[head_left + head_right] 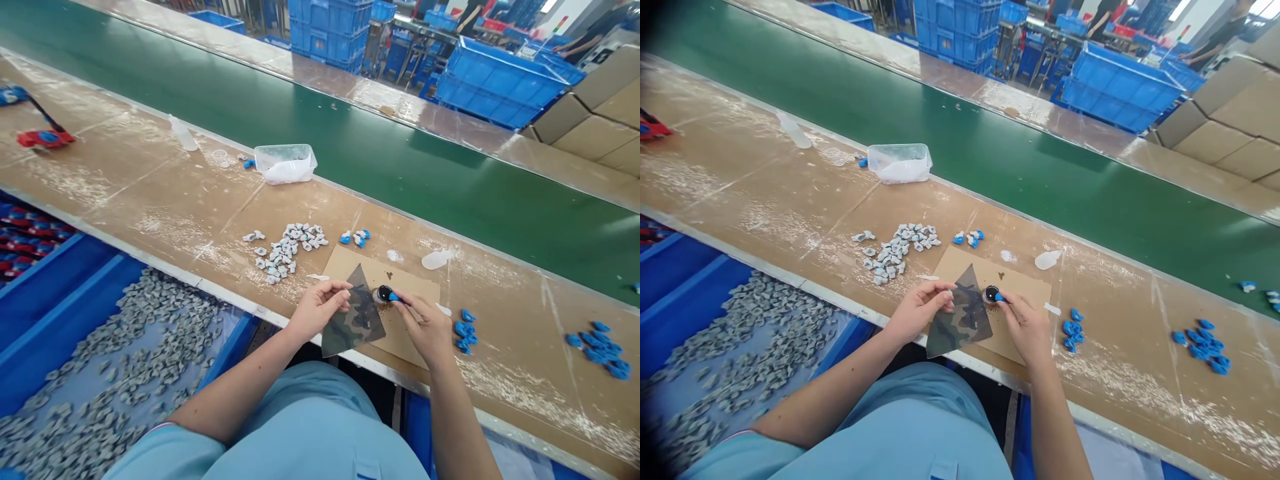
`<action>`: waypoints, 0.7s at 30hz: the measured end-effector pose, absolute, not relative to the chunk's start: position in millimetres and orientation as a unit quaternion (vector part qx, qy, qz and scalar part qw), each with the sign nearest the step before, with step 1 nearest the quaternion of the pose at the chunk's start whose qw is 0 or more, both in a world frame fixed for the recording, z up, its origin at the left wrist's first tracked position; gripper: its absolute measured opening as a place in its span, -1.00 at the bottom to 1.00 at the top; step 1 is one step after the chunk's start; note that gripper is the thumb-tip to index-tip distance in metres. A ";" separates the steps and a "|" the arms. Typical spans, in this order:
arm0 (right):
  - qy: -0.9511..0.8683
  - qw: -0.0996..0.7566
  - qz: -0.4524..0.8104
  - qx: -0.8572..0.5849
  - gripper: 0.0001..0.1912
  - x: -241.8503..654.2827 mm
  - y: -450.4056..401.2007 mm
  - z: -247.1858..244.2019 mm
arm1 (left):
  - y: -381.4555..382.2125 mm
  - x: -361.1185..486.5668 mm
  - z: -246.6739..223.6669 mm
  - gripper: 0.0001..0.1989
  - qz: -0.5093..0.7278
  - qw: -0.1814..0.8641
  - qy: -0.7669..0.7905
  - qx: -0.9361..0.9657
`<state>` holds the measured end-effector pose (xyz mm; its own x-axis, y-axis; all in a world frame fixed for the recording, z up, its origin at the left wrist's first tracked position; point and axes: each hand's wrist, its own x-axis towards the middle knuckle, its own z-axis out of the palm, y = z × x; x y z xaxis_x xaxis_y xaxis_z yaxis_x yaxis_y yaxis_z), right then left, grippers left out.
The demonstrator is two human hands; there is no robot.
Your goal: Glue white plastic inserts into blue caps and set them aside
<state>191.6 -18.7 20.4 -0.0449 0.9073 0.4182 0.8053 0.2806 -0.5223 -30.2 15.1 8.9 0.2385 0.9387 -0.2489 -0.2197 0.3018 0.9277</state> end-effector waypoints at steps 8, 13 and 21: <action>-0.720 0.338 0.046 -0.604 -0.75 193.7 -18.0 22.9 | 10.4 -22.1 5.0 -0.70 0.407 0.697 0.437 0.397; -0.674 0.377 0.117 -0.624 -0.78 195.5 -23.5 18.6 | 6.6 -19.6 2.5 -0.69 0.383 0.706 0.418 0.424; -0.628 0.419 0.284 -0.592 -0.80 170.6 -41.9 21.5 | 1.8 -14.2 -0.3 -0.75 0.371 0.667 0.381 0.522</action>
